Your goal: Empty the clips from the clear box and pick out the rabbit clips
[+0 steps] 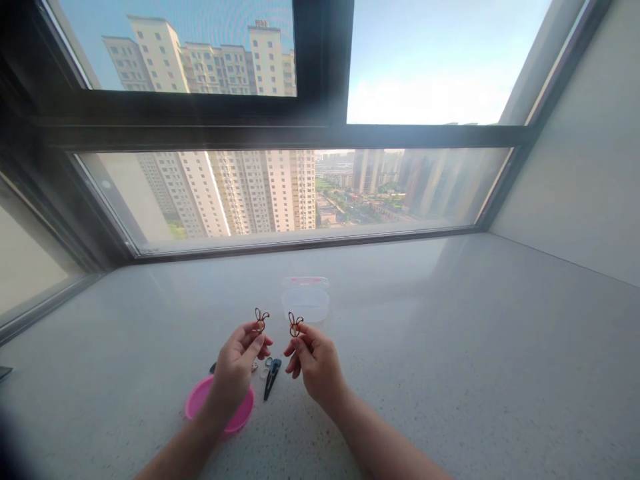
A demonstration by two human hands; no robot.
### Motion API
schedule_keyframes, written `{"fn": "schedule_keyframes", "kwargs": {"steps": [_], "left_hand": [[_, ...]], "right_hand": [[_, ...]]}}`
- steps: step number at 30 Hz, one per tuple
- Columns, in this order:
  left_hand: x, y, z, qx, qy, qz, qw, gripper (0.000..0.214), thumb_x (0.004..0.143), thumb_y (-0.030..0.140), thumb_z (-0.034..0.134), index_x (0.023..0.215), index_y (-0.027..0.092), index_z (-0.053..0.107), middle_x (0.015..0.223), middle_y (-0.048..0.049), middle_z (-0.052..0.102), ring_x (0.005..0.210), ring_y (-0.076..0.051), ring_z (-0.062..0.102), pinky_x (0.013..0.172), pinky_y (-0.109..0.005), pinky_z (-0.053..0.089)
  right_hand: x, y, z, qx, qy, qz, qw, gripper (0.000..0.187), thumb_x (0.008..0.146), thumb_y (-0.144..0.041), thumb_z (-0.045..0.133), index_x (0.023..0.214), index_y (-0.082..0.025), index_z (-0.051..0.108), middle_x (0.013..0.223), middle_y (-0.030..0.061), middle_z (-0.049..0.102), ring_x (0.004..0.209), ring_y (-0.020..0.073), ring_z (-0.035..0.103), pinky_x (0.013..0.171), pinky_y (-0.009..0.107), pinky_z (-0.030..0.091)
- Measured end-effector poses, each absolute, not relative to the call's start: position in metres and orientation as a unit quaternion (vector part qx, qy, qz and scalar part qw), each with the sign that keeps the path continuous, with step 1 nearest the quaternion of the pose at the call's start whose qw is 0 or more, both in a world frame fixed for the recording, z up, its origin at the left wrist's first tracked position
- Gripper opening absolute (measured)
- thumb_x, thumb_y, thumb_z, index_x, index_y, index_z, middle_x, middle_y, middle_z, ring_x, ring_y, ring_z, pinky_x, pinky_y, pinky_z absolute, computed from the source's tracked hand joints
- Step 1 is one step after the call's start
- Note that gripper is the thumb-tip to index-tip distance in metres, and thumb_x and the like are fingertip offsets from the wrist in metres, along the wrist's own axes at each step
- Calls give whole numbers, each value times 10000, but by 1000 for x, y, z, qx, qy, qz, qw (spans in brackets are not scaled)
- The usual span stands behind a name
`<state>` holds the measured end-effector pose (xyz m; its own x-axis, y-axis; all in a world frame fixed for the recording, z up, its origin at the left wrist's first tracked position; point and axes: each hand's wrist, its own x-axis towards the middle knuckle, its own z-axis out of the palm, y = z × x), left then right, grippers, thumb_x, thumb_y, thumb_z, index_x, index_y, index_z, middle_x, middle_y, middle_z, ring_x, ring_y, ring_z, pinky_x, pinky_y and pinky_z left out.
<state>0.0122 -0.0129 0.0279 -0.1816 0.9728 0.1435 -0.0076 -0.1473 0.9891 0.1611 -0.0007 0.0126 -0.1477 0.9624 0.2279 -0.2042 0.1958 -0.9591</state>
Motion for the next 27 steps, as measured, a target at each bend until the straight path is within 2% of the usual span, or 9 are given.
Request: {"fn": "schedule_keyframes", "kwargs": {"steps": [11, 18, 27], "left_hand": [[14, -17, 30, 491, 504, 605, 373, 198, 817, 279, 551, 982, 169, 551, 704, 0, 629, 607, -125, 577, 607, -254, 473], [15, -16, 30, 482, 513, 605, 372, 211, 796, 271, 564, 978, 165, 566, 689, 0, 636, 576, -118, 572, 565, -232, 465], [16, -16, 30, 493, 514, 590, 380, 222, 825, 268, 542, 1019, 160, 541, 739, -16, 648, 615, -126, 592, 620, -259, 484]], "right_hand": [[162, -5, 10, -349, -575, 491, 553, 257, 867, -365, 528, 1020, -160, 559, 671, 1, 606, 418, 88, 544, 364, 187, 425], [164, -6, 15, -349, -577, 481, 560, 216, 879, -355, 514, 961, -164, 570, 648, -10, 581, 429, 90, 546, 369, 185, 428], [165, -7, 18, -352, -578, 475, 562, 186, 888, -340, 500, 917, -168, 565, 661, -8, 588, 439, 90, 557, 382, 186, 437]]}}
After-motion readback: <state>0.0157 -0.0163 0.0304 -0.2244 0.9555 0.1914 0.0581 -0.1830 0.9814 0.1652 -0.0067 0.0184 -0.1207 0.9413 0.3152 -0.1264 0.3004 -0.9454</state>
